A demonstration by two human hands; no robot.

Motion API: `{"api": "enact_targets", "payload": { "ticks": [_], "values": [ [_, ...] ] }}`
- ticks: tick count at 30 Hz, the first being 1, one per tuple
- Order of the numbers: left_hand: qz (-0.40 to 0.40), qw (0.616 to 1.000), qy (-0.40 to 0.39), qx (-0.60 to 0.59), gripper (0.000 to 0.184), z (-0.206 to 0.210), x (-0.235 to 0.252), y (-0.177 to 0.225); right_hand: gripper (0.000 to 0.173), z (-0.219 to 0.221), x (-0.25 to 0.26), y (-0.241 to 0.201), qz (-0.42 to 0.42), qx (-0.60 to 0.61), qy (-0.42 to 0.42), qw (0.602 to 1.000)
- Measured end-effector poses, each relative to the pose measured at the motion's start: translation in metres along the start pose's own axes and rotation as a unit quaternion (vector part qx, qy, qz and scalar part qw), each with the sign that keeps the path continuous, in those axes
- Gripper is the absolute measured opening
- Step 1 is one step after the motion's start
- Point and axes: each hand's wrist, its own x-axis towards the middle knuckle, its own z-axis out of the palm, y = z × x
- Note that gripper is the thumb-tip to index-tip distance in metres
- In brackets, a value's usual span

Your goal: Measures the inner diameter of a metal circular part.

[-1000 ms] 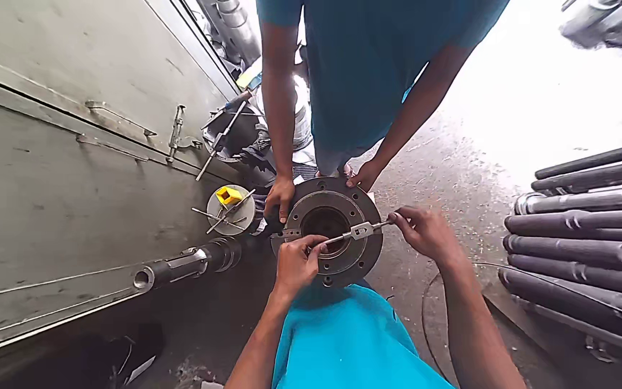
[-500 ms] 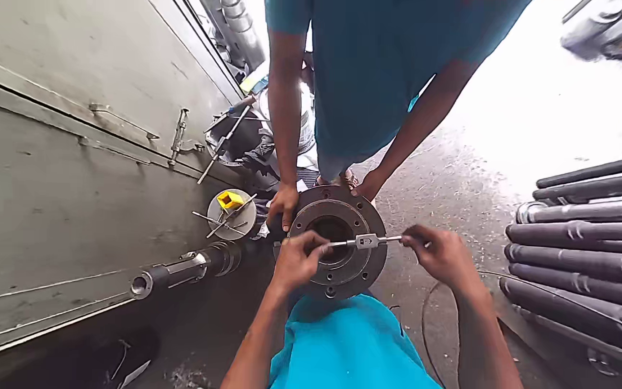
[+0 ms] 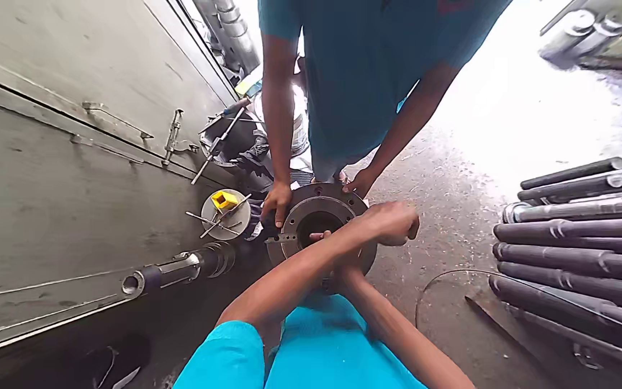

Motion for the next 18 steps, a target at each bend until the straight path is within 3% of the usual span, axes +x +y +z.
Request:
{"api": "enact_targets", "payload": {
  "ticks": [1,2,4,6,8,9,11,12,14,16,18],
  "values": [
    [-0.009,0.999,0.008,0.030,0.030,0.000,-0.011,0.004,0.027,-0.012,0.012,0.017,-0.043,0.027,-0.057,0.997],
    [-0.028,0.999,0.032,0.024,0.039,0.000,-0.028,0.004,0.024,-0.015,0.006,0.008,-0.011,-0.010,-0.072,0.997],
    [-0.073,0.987,0.143,-0.022,0.039,0.004,-0.066,-0.019,0.025,-0.031,-0.018,-0.043,0.029,-0.155,-0.132,0.979],
    [-0.098,0.957,0.259,-0.089,0.028,0.026,-0.110,-0.058,0.027,-0.069,-0.027,-0.075,-0.100,-0.305,-0.148,0.935],
    [-0.122,0.927,0.296,-0.195,0.027,0.058,-0.147,-0.083,0.026,-0.108,-0.014,-0.099,-0.283,-0.465,-0.032,0.838],
    [-0.146,0.907,0.296,-0.263,0.027,0.073,-0.159,-0.083,0.027,-0.125,-0.003,-0.112,-0.327,-0.537,0.021,0.777],
    [-0.191,0.820,0.357,-0.405,0.021,0.098,-0.159,-0.067,0.029,-0.150,0.017,-0.133,-0.305,-0.623,0.031,0.720],
    [-0.199,0.772,0.396,-0.455,0.019,0.106,-0.154,-0.058,0.035,-0.157,0.021,-0.137,-0.266,-0.640,0.008,0.721],
    [-0.197,0.717,0.461,-0.485,0.016,0.110,-0.142,-0.052,0.047,-0.166,0.017,-0.136,-0.186,-0.613,-0.042,0.766],
    [-0.199,0.705,0.490,-0.472,0.016,0.102,-0.128,-0.057,0.048,-0.171,0.002,-0.128,-0.137,-0.546,-0.080,0.823],
    [-0.195,0.725,0.471,-0.463,0.020,0.083,-0.114,-0.069,0.041,-0.166,-0.017,-0.109,-0.076,-0.465,-0.132,0.872]
  ]
}}
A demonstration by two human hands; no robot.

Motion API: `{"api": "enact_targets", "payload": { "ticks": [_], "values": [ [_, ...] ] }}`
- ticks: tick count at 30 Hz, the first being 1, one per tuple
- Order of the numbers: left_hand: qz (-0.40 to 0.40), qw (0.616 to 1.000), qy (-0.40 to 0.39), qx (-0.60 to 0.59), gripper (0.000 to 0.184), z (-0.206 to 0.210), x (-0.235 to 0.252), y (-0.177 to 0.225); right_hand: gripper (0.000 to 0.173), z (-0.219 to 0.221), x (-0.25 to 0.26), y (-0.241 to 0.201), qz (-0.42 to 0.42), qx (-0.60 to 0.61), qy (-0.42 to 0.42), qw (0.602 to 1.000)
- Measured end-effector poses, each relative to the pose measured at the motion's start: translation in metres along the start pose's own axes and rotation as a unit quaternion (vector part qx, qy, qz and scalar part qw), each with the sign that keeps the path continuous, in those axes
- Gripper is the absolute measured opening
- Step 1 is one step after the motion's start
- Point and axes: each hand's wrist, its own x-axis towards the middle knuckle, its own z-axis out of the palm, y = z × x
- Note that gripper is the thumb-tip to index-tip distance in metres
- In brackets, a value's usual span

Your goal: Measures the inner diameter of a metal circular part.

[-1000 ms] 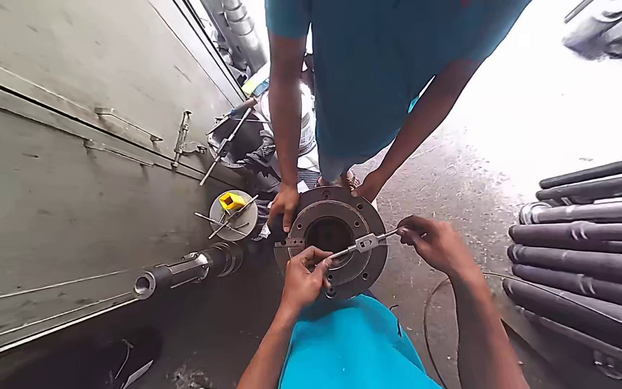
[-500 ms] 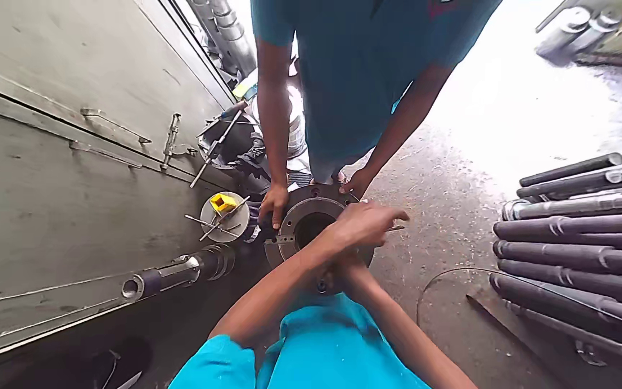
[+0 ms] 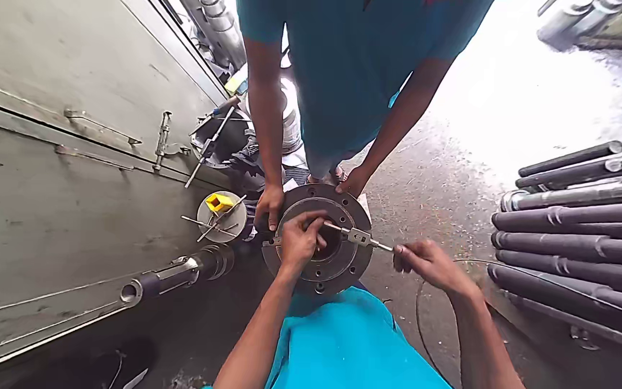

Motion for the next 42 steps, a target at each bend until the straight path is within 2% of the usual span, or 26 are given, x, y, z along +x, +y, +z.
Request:
{"api": "enact_targets", "payload": {
  "ticks": [4,7,9,10,11,13,15,17,19,21,23,25,27,30,32,34,36,39,41,42],
  "values": [
    [0.018,0.979,-0.181,0.090,0.024,0.035,0.052,0.038,0.040,0.070,-0.005,-0.022,0.046,0.107,-0.127,0.985],
    [0.059,0.905,-0.359,0.222,0.023,0.079,0.074,0.062,0.043,0.127,0.025,-0.059,0.100,0.163,-0.080,0.978],
    [0.117,0.860,-0.411,0.279,0.026,0.090,0.069,0.067,0.038,0.141,0.039,-0.075,0.105,0.184,-0.042,0.976],
    [0.148,0.856,-0.395,0.300,0.030,0.085,0.061,0.067,0.037,0.136,0.040,-0.073,0.082,0.161,-0.052,0.982],
    [0.172,0.867,-0.354,0.306,0.035,0.073,0.049,0.064,0.037,0.124,0.038,-0.065,0.042,0.115,-0.073,0.990],
    [0.197,0.903,-0.232,0.302,0.039,0.034,0.024,0.045,0.037,0.092,0.027,-0.048,-0.076,0.028,-0.059,0.995],
    [0.185,0.923,-0.143,0.305,0.035,-0.011,-0.005,0.022,0.030,0.058,0.024,-0.040,-0.183,-0.044,0.067,0.980],
    [0.144,0.931,-0.127,0.310,0.037,-0.037,-0.040,0.004,0.021,0.027,0.046,-0.034,-0.251,-0.155,0.224,0.929],
    [0.143,0.934,-0.110,0.308,0.034,-0.037,-0.070,-0.012,0.021,0.001,0.075,-0.024,-0.270,-0.240,0.229,0.904],
    [0.192,0.921,-0.057,0.335,0.026,-0.028,-0.083,-0.022,0.021,-0.006,0.091,-0.014,-0.266,-0.265,0.186,0.908],
    [0.251,0.885,-0.008,0.393,0.023,-0.026,-0.076,-0.024,0.028,-0.003,0.082,-0.009,-0.236,-0.269,0.163,0.920],
    [0.287,0.847,0.020,0.446,0.024,-0.030,-0.051,-0.021,0.037,0.015,0.056,-0.008,-0.171,-0.288,0.189,0.923],
    [0.323,0.826,0.042,0.461,0.023,-0.030,-0.006,-0.018,0.046,0.047,0.025,-0.012,-0.105,-0.319,0.207,0.919],
    [0.355,0.818,-0.040,0.451,0.030,-0.013,0.048,0.012,0.052,0.085,-0.003,-0.017,-0.072,-0.321,0.183,0.926],
    [0.350,0.814,-0.076,0.457,0.031,-0.010,0.056,0.027,0.052,0.075,-0.004,-0.022,-0.025,-0.309,0.120,0.943],
    [0.335,0.829,-0.054,0.444,0.024,-0.021,0.045,0.015,0.048,0.052,0.002,-0.030,0.042,-0.304,0.069,0.949],
    [0.307,0.850,-0.019,0.427,0.021,-0.034,0.009,-0.006,0.039,0.029,0.015,-0.036,0.073,-0.301,0.079,0.948],
    [0.243,0.904,0.006,0.352,0.022,-0.029,-0.061,-0.031,0.023,0.005,0.046,-0.030,0.003,-0.273,0.133,0.953],
    [0.195,0.937,0.031,0.289,0.019,-0.012,-0.086,-0.037,0.017,-0.006,0.064,-0.031,-0.046,-0.268,0.118,0.955],
    [0.162,0.953,0.046,0.253,0.018,-0.008,-0.087,-0.035,0.017,-0.010,0.064,-0.034,-0.041,-0.274,0.100,0.956]
  ]
}}
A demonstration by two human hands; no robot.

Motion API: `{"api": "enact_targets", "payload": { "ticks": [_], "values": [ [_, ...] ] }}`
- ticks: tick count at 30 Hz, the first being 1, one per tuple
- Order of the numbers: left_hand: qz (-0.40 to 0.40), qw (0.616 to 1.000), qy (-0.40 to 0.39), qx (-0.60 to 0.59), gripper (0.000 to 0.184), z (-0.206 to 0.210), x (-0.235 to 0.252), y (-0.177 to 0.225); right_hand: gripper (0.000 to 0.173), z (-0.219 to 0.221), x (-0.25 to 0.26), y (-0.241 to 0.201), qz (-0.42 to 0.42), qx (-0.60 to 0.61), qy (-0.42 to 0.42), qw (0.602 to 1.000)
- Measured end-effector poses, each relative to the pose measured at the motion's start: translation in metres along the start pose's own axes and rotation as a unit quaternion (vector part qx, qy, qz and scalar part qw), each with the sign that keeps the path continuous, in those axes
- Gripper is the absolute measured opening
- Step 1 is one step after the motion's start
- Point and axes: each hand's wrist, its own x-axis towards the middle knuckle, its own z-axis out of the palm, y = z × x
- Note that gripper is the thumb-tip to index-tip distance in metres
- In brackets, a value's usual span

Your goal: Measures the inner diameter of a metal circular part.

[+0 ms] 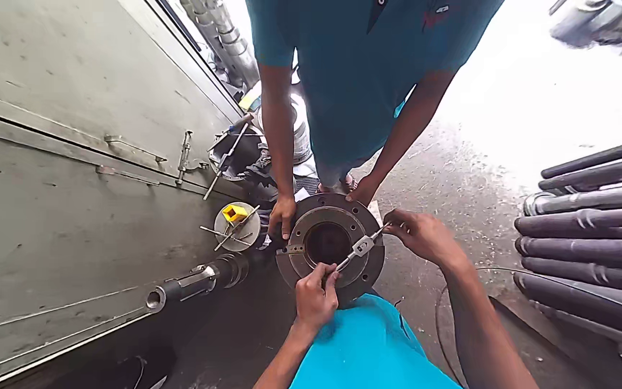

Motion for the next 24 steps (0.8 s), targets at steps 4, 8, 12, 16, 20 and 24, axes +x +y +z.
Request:
{"api": "enact_targets", "payload": {
  "ticks": [4,8,12,16,20,24],
  "values": [
    [-0.151,0.973,-0.041,-0.167,0.021,-0.006,0.082,0.015,0.033,-0.009,-0.036,-0.008,0.065,0.033,-0.176,0.982],
    [-0.040,0.950,-0.299,-0.079,0.025,0.028,0.172,0.072,0.036,0.063,-0.063,-0.062,0.124,0.364,-0.218,0.897],
    [0.167,0.860,-0.464,0.130,0.035,0.066,0.176,0.117,0.021,0.111,-0.043,-0.140,0.252,0.553,0.005,0.794],
    [0.116,0.923,-0.337,0.148,0.046,0.019,0.147,0.086,0.031,0.086,-0.051,-0.086,0.092,0.442,-0.096,0.887],
    [0.014,0.965,-0.251,0.073,0.040,-0.027,0.084,0.015,0.027,0.047,-0.040,-0.022,-0.063,0.245,0.225,0.941],
    [0.034,0.986,-0.154,0.057,0.034,-0.012,0.024,-0.002,0.029,0.019,0.008,0.020,-0.113,0.078,0.227,0.964]
  ]
}}
